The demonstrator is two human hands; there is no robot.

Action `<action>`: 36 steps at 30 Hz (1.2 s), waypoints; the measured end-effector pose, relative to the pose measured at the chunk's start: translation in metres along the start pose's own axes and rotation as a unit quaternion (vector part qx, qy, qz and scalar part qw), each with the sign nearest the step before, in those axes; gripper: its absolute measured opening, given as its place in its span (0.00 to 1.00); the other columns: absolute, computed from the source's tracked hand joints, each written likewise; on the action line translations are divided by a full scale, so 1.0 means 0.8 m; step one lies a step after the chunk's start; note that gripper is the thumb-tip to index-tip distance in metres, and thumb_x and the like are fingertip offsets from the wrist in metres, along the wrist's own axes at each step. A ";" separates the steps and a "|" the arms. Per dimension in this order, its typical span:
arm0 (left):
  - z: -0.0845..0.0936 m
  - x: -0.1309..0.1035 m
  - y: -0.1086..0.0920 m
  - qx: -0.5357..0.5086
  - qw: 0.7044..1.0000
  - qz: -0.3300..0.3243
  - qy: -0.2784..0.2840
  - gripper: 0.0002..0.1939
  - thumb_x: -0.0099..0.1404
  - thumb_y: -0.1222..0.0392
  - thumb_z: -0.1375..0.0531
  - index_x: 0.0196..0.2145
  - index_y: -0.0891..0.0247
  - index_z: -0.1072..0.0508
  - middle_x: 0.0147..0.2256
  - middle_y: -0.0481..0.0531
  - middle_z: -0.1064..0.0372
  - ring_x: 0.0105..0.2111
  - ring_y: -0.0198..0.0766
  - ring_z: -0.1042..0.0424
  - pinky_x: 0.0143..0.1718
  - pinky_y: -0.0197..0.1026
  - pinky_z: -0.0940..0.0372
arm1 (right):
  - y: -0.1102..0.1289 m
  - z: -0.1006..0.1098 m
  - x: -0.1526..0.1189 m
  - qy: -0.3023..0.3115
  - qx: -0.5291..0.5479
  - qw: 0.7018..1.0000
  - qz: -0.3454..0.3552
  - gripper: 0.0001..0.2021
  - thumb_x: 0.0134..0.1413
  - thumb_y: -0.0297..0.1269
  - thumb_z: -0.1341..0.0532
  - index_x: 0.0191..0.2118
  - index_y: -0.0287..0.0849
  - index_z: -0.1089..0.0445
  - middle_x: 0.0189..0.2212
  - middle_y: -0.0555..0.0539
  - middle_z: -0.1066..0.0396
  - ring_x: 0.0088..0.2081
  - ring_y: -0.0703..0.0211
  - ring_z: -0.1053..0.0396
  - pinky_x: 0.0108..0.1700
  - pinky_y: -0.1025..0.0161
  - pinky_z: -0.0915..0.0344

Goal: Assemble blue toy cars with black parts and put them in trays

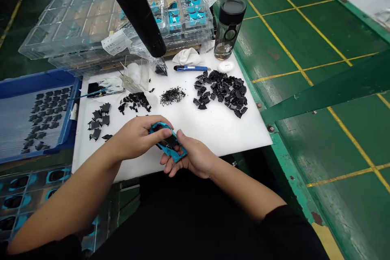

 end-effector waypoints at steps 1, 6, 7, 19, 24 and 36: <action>0.000 0.001 0.000 -0.007 1.000 -0.001 -0.017 0.19 0.68 0.41 0.43 0.42 0.59 0.23 0.31 0.49 0.25 0.29 0.36 0.27 0.29 0.37 0.36 | -0.001 -0.001 0.001 -0.006 0.013 1.000 0.004 0.34 0.59 0.68 0.47 0.41 0.35 0.30 0.32 0.42 0.26 0.27 0.59 0.25 0.26 0.67 0.27; 0.001 -0.014 0.015 -0.064 0.989 0.002 -0.130 0.18 0.72 0.47 0.45 0.47 0.59 0.23 0.30 0.50 0.26 0.26 0.35 0.29 0.26 0.36 0.35 | 0.000 0.006 -0.002 -0.067 0.008 0.996 0.054 0.27 0.62 0.62 0.45 0.49 0.41 0.36 0.33 0.46 0.26 0.26 0.58 0.24 0.23 0.67 0.28; 0.000 -0.019 0.019 -0.059 0.987 0.007 -0.147 0.17 0.71 0.48 0.45 0.46 0.59 0.22 0.30 0.50 0.27 0.26 0.35 0.29 0.25 0.35 0.35 | 0.002 0.006 -0.004 -0.076 -0.022 0.995 0.060 0.25 0.61 0.60 0.42 0.49 0.42 0.36 0.33 0.47 0.26 0.27 0.57 0.23 0.23 0.67 0.28; -0.004 -0.050 0.017 -0.030 0.980 -0.022 -0.195 0.10 0.67 0.57 0.36 0.46 0.54 0.21 0.36 0.47 0.24 0.33 0.32 0.26 0.37 0.35 0.31 | 0.011 0.001 -0.015 -0.163 -0.330 0.928 0.063 0.04 0.59 0.32 0.43 0.40 0.44 0.37 0.25 0.53 0.27 0.24 0.62 0.29 0.28 0.66 0.33; -0.006 -0.052 0.009 -0.010 0.975 -0.069 -0.209 0.10 0.66 0.61 0.36 0.46 0.55 0.22 0.38 0.47 0.25 0.34 0.32 0.27 0.36 0.34 0.32 | 0.012 0.002 -0.014 -0.160 -0.368 0.913 0.075 0.04 0.56 0.30 0.43 0.37 0.45 0.39 0.23 0.55 0.29 0.25 0.62 0.28 0.27 0.67 0.36; -0.009 -0.051 0.005 0.000 0.975 -0.061 -0.213 0.07 0.68 0.61 0.39 0.43 0.57 0.22 0.36 0.47 0.27 0.32 0.32 0.29 0.33 0.35 0.34 | 0.000 0.006 -0.010 -0.142 -0.298 0.942 0.058 0.03 0.59 0.31 0.44 0.39 0.44 0.39 0.25 0.53 0.29 0.26 0.62 0.27 0.25 0.68 0.34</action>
Point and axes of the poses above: each hand's wrist, its own x-axis towards the middle knuckle, its own z-axis out of the back of the hand, y = z × x, the point moved 6 cm from there along x, towards the middle knuckle
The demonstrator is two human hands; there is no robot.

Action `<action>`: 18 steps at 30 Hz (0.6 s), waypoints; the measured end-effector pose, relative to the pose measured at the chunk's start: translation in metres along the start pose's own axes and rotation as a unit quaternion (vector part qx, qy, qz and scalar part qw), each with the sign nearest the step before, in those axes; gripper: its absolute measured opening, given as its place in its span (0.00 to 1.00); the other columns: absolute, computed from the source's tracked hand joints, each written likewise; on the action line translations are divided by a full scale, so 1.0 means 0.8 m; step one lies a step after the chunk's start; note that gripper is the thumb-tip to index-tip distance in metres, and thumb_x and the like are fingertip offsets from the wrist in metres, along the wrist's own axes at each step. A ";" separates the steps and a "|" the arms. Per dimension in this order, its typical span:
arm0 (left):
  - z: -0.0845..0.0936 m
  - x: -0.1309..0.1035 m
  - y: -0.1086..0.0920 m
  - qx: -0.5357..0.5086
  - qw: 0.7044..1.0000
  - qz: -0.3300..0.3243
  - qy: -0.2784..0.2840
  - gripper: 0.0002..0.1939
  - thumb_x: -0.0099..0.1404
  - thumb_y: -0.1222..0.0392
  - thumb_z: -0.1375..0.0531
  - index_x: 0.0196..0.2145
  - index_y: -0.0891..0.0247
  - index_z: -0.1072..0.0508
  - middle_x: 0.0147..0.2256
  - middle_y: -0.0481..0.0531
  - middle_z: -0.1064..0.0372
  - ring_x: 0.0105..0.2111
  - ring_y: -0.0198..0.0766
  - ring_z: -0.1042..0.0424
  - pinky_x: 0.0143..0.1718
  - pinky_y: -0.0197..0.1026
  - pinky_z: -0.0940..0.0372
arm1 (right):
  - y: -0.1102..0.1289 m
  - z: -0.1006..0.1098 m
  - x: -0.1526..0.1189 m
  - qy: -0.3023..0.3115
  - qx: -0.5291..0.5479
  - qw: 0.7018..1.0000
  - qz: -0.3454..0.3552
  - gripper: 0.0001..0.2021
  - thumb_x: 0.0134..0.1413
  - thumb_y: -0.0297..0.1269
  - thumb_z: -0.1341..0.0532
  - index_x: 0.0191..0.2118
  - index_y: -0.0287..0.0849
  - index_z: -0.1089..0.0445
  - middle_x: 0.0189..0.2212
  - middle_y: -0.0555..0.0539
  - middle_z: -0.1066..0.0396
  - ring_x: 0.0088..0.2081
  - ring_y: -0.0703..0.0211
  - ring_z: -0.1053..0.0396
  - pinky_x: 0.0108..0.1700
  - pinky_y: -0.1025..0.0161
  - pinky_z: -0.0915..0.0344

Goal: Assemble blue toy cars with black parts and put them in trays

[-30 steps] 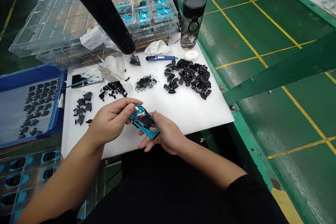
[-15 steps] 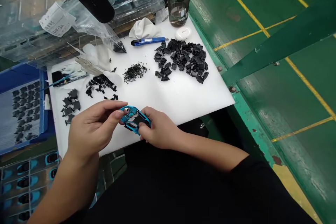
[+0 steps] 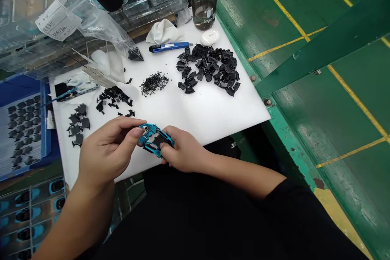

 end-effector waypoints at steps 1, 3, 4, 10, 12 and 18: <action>0.000 -0.001 0.002 -0.005 1.000 0.010 0.004 0.07 0.68 0.61 0.39 0.43 0.57 0.22 0.35 0.47 0.27 0.32 0.31 0.29 0.33 0.35 0.34 | -0.001 -0.001 -0.001 0.001 0.008 1.000 -0.002 0.02 0.59 0.32 0.45 0.39 0.44 0.38 0.26 0.53 0.29 0.26 0.62 0.27 0.25 0.68 0.33; 0.000 -0.002 0.003 -0.012 1.000 0.021 0.008 0.07 0.68 0.61 0.39 0.43 0.57 0.22 0.35 0.47 0.27 0.31 0.32 0.29 0.33 0.35 0.33 | -0.001 -0.002 -0.002 0.000 0.012 1.000 -0.005 0.03 0.60 0.32 0.47 0.39 0.44 0.38 0.26 0.53 0.29 0.27 0.61 0.27 0.26 0.67 0.32; 0.000 -0.003 0.003 -0.015 1.000 0.022 0.009 0.07 0.68 0.61 0.38 0.43 0.57 0.22 0.35 0.48 0.27 0.31 0.32 0.28 0.33 0.35 0.33 | 0.000 -0.002 -0.003 -0.003 0.006 1.000 -0.005 0.04 0.61 0.31 0.48 0.39 0.44 0.38 0.26 0.53 0.30 0.26 0.62 0.27 0.25 0.67 0.32; 0.000 -0.005 0.000 -0.012 1.000 0.011 0.005 0.07 0.68 0.60 0.38 0.43 0.57 0.22 0.36 0.48 0.26 0.33 0.33 0.28 0.34 0.36 0.33 | 0.007 -0.002 -0.006 -0.018 -0.026 0.999 0.020 0.05 0.59 0.28 0.49 0.35 0.44 0.39 0.25 0.54 0.31 0.24 0.64 0.29 0.27 0.68 0.34; 0.000 -0.005 0.001 -0.009 1.000 0.010 0.002 0.07 0.68 0.59 0.39 0.43 0.58 0.22 0.37 0.49 0.26 0.33 0.34 0.28 0.34 0.36 0.33 | 0.007 -0.002 -0.005 -0.019 -0.019 0.999 0.021 0.05 0.59 0.28 0.49 0.35 0.43 0.38 0.26 0.53 0.30 0.25 0.64 0.29 0.27 0.68 0.34; -0.001 0.001 0.006 -0.028 0.999 0.032 0.007 0.07 0.69 0.59 0.40 0.43 0.59 0.23 0.37 0.50 0.26 0.34 0.35 0.27 0.36 0.37 0.33 | 0.004 -0.002 -0.006 0.011 0.022 0.999 -0.026 0.04 0.61 0.35 0.46 0.41 0.43 0.36 0.27 0.52 0.29 0.26 0.61 0.26 0.23 0.68 0.33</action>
Point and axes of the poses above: each hand's wrist, its own x-axis towards the middle knuckle, its own z-axis out of the back of the hand, y = z × x, the point moved 6 cm from there along x, towards the middle knuckle
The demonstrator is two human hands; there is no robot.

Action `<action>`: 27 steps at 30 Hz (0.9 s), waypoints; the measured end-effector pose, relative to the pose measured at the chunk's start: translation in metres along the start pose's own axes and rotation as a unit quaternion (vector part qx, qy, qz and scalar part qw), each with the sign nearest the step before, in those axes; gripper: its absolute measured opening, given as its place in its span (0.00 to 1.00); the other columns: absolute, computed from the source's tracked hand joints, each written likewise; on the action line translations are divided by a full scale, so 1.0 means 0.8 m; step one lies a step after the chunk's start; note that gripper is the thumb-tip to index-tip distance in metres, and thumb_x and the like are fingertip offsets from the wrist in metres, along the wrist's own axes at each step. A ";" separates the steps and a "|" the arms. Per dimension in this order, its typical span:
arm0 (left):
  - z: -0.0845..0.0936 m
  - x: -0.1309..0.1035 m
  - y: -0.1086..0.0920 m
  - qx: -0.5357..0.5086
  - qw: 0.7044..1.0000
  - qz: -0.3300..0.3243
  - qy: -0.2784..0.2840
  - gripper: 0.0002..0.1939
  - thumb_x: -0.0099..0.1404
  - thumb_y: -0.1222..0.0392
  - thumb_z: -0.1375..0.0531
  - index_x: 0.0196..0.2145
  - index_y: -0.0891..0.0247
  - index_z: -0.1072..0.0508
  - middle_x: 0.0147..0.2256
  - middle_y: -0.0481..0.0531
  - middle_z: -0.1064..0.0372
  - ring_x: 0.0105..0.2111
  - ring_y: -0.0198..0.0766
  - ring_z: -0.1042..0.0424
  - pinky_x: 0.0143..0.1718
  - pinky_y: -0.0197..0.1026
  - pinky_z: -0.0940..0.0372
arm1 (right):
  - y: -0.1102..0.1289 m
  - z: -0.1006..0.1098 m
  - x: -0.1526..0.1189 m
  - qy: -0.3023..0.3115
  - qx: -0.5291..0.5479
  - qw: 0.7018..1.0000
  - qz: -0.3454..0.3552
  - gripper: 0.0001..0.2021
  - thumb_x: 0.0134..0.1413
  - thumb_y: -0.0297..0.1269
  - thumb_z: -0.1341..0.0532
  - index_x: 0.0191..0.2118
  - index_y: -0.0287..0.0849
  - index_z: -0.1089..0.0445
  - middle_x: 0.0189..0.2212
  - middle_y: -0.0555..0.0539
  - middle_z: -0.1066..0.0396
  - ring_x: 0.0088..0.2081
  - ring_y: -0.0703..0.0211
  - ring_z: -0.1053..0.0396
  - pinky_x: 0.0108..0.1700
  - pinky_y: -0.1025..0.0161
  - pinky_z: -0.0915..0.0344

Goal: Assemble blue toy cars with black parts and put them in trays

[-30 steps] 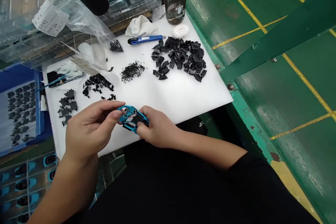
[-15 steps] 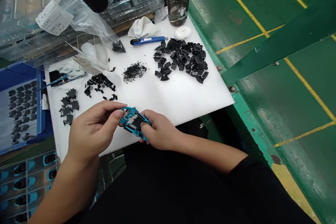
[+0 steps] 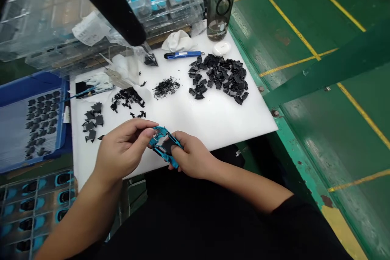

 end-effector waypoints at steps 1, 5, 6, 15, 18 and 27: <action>-0.001 0.001 -0.002 -0.002 1.000 -0.002 0.003 0.07 0.69 0.59 0.40 0.42 0.59 0.23 0.37 0.50 0.26 0.34 0.35 0.27 0.36 0.37 0.33 | 0.001 0.001 -0.002 -0.002 -0.002 1.000 -0.001 0.05 0.62 0.37 0.45 0.41 0.43 0.36 0.28 0.51 0.28 0.26 0.61 0.26 0.23 0.68 0.34; -0.009 0.007 -0.014 -0.028 0.999 -0.025 0.025 0.07 0.69 0.61 0.42 0.40 0.63 0.23 0.34 0.51 0.27 0.33 0.34 0.29 0.35 0.37 0.34 | 0.002 0.011 -0.004 -0.044 -0.030 0.999 0.001 0.12 0.64 0.47 0.45 0.39 0.42 0.35 0.28 0.50 0.28 0.25 0.59 0.27 0.24 0.65 0.33; -0.010 0.008 -0.014 -0.038 0.999 -0.025 0.026 0.07 0.69 0.61 0.42 0.40 0.63 0.23 0.34 0.51 0.27 0.32 0.34 0.30 0.35 0.37 0.34 | 0.002 0.013 -0.004 -0.052 -0.039 0.998 0.000 0.13 0.64 0.48 0.44 0.38 0.42 0.35 0.28 0.50 0.28 0.25 0.59 0.27 0.26 0.64 0.32; -0.013 0.008 -0.018 -0.062 0.997 -0.047 -0.007 0.09 0.69 0.61 0.43 0.39 0.66 0.24 0.34 0.55 0.26 0.35 0.38 0.28 0.39 0.40 0.33 | 0.006 0.008 -0.004 -0.064 -0.031 0.997 -0.001 0.14 0.65 0.49 0.42 0.36 0.43 0.34 0.27 0.49 0.27 0.26 0.60 0.29 0.29 0.62 0.32; 0.008 0.003 -0.010 -0.038 0.998 -0.049 0.004 0.15 0.69 0.54 0.40 0.47 0.67 0.25 0.38 0.54 0.26 0.30 0.35 0.29 0.37 0.40 0.32 | -0.001 0.011 -0.002 -0.035 0.042 0.999 0.000 0.13 0.64 0.48 0.39 0.42 0.43 0.31 0.33 0.46 0.24 0.30 0.58 0.25 0.33 0.61 0.28; 0.135 -0.054 0.081 0.264 0.953 0.145 -0.039 0.10 0.70 0.53 0.42 0.42 0.60 0.25 0.36 0.51 0.29 0.34 0.38 0.30 0.31 0.39 0.34 | -0.002 0.034 0.004 -0.020 0.246 0.969 0.025 0.14 0.58 0.41 0.33 0.49 0.45 0.27 0.45 0.42 0.23 0.37 0.55 0.23 0.32 0.63 0.25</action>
Point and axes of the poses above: each hand's wrist, its own x-axis towards the middle knuckle, its own z-axis out of the back of the hand, y = z × x, the point moved 6 cm from there along x, towards the middle knuckle
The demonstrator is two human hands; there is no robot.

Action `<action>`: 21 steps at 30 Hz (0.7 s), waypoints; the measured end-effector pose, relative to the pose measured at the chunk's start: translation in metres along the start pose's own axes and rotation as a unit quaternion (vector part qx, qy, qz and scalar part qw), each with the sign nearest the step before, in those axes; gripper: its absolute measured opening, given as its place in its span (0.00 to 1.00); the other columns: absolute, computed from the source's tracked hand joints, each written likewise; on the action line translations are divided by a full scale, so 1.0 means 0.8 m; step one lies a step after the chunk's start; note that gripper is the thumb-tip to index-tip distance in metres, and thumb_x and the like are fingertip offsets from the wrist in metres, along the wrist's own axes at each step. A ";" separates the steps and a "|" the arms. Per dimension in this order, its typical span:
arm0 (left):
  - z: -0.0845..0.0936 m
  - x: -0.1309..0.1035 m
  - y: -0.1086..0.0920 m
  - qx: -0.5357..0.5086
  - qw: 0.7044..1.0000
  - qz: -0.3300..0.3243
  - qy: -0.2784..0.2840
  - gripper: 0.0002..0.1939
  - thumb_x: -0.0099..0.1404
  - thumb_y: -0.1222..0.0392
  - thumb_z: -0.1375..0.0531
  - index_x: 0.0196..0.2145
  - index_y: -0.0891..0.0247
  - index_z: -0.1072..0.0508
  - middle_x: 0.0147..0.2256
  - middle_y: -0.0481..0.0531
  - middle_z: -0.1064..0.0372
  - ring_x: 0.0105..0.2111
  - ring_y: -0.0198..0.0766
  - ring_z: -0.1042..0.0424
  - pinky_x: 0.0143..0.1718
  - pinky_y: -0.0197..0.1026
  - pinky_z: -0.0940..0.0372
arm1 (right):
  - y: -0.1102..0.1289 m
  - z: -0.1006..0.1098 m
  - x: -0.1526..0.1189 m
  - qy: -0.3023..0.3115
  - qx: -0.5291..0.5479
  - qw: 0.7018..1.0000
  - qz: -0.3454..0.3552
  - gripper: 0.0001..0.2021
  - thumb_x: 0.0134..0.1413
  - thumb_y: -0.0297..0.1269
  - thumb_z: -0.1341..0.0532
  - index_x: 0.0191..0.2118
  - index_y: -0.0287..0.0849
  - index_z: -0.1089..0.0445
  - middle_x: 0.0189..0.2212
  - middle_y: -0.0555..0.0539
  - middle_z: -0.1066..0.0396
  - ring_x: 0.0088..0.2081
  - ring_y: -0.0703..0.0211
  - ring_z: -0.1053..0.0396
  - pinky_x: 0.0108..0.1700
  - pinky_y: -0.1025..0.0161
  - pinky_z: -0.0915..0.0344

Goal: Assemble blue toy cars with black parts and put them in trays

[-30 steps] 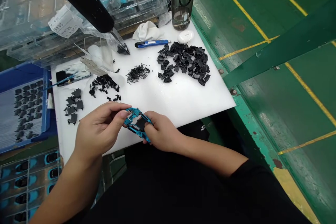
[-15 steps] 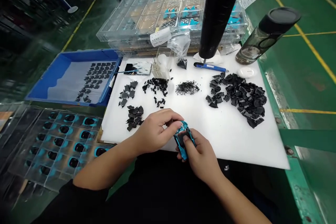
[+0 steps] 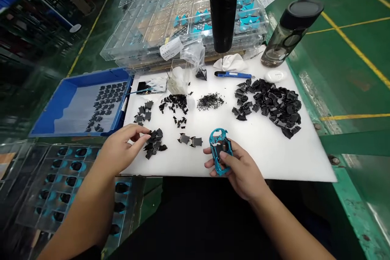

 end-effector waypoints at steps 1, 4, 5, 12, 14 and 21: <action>-0.003 -0.003 0.000 0.014 1.000 -0.009 0.014 0.10 0.70 0.54 0.43 0.42 0.60 0.25 0.37 0.52 0.28 0.35 0.39 0.29 0.33 0.40 0.33 | 0.001 -0.003 0.002 0.005 0.012 1.000 0.002 0.15 0.59 0.43 0.33 0.50 0.45 0.27 0.45 0.42 0.23 0.36 0.54 0.23 0.31 0.63 0.25; -0.018 -0.007 -0.017 0.035 0.998 -0.048 0.033 0.09 0.70 0.56 0.42 0.42 0.60 0.25 0.39 0.53 0.27 0.39 0.42 0.28 0.39 0.43 0.32 | 0.001 -0.010 0.007 0.005 0.031 1.000 0.000 0.18 0.60 0.50 0.36 0.50 0.44 0.26 0.44 0.41 0.23 0.35 0.53 0.22 0.30 0.63 0.25; -0.025 -0.007 -0.027 0.038 0.996 -0.073 0.039 0.08 0.70 0.56 0.42 0.42 0.61 0.26 0.40 0.53 0.27 0.41 0.43 0.28 0.40 0.44 0.31 | 0.000 -0.011 0.008 0.000 0.037 0.999 -0.002 0.20 0.60 0.52 0.37 0.49 0.43 0.26 0.44 0.41 0.22 0.34 0.53 0.22 0.30 0.63 0.25; -0.077 0.001 -0.087 0.097 0.943 -0.314 0.048 0.12 0.71 0.64 0.44 0.51 0.65 0.28 0.52 0.58 0.27 0.49 0.49 0.30 0.50 0.52 0.31 | -0.004 -0.005 0.008 -0.045 0.082 0.996 0.005 0.19 0.58 0.51 0.34 0.47 0.41 0.27 0.39 0.41 0.20 0.33 0.53 0.21 0.31 0.62 0.24; -0.087 0.005 -0.087 0.122 0.933 -0.334 0.048 0.12 0.71 0.65 0.44 0.50 0.64 0.27 0.53 0.57 0.28 0.49 0.50 0.29 0.49 0.53 0.32 | -0.003 -0.005 0.007 -0.052 0.094 0.994 0.007 0.20 0.61 0.53 0.38 0.47 0.40 0.26 0.38 0.40 0.20 0.32 0.53 0.21 0.31 0.61 0.24; -0.089 0.002 -0.081 0.128 0.924 -0.358 0.032 0.11 0.72 0.63 0.44 0.49 0.62 0.27 0.48 0.56 0.25 0.45 0.47 0.27 0.47 0.51 0.32 | -0.007 -0.007 0.008 -0.082 0.101 0.991 -0.038 0.21 0.69 0.50 0.47 0.41 0.37 0.26 0.32 0.40 0.22 0.30 0.54 0.22 0.34 0.59 0.23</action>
Point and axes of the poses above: each hand's wrist, its own x-axis towards the middle knuckle, its own z-axis out of the back of the hand, y = z × x, the point moved 6 cm from there along x, towards the middle knuckle
